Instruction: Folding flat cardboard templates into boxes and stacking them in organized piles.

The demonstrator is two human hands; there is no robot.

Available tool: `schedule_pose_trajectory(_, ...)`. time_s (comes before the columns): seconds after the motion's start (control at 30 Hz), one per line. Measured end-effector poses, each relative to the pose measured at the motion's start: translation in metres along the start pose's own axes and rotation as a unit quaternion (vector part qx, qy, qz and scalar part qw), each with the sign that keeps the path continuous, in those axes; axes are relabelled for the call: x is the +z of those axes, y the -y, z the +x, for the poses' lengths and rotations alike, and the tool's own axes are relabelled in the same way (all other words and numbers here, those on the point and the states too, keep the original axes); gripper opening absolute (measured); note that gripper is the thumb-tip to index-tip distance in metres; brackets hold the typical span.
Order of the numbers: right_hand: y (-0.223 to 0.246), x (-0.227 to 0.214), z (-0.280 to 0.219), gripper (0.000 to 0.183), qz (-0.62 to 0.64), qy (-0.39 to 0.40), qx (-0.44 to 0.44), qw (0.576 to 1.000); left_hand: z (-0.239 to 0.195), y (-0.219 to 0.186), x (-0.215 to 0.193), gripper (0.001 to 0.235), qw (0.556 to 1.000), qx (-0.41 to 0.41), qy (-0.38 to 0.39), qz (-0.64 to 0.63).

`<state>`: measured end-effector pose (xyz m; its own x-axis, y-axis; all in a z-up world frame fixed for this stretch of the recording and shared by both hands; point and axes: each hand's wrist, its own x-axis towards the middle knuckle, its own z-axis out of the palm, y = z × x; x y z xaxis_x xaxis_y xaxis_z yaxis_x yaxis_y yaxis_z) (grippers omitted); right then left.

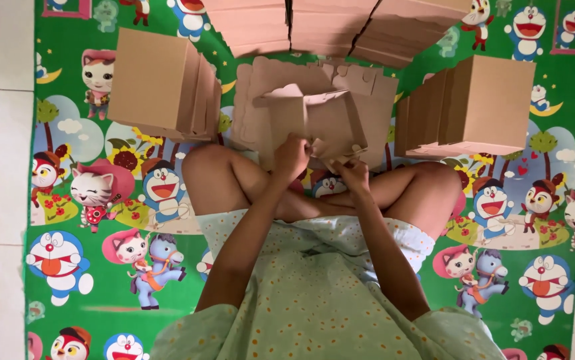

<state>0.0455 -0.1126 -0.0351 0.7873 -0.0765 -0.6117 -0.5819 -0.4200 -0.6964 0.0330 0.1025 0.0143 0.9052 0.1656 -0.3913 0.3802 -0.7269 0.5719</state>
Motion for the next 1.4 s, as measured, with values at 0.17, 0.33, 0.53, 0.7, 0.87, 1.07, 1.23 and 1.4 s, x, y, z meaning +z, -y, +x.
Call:
schedule_pose_trajectory(0.17, -0.005, 0.024, -0.01, 0.042, 0.128, -0.056, 0.021, 0.99, -0.01, -0.038, -0.015, 0.019, 0.992, 0.096, -0.051, 0.069)
schedule_pose_trajectory(0.33, 0.0, 0.044, -0.014, 0.037, 0.228, -0.084, 0.055, 0.968, -0.005, -0.033, 0.007, 0.016, 0.983, 0.159, 0.001, 0.09)
schedule_pose_trajectory(0.53, 0.017, 0.034, -0.025, 0.042, 0.28, -0.052, 0.073, 0.956, 0.019, -0.005, 0.035, 0.018, 0.993, 0.084, 0.085, -0.003)
schedule_pose_trajectory(0.7, 0.022, 0.034, -0.024, 0.041, 0.281, -0.006, 0.077, 0.956, 0.012, -0.013, 0.025, 0.014, 0.994, 0.072, 0.084, 0.0)
schedule_pose_trajectory(0.87, 0.021, 0.029, -0.029, 0.043, 0.284, 0.031, 0.079, 0.955, 0.015, -0.007, 0.03, 0.025, 0.991, 0.042, 0.108, -0.062)
schedule_pose_trajectory(1.07, 0.01, 0.028, -0.028, 0.055, 0.379, 0.082, 0.099, 0.917, 0.01, -0.011, 0.019, 0.038, 0.992, 0.037, 0.117, -0.028)
schedule_pose_trajectory(1.23, 0.003, 0.027, -0.019, 0.048, 0.353, 0.073, 0.118, 0.925, 0.001, -0.02, 0.003, 0.049, 0.987, 0.058, 0.143, -0.032)
schedule_pose_trajectory(1.4, 0.007, 0.033, -0.025, 0.042, 0.389, 0.078, 0.143, 0.907, -0.02, -0.031, -0.006, 0.052, 0.987, 0.075, 0.143, -0.016)
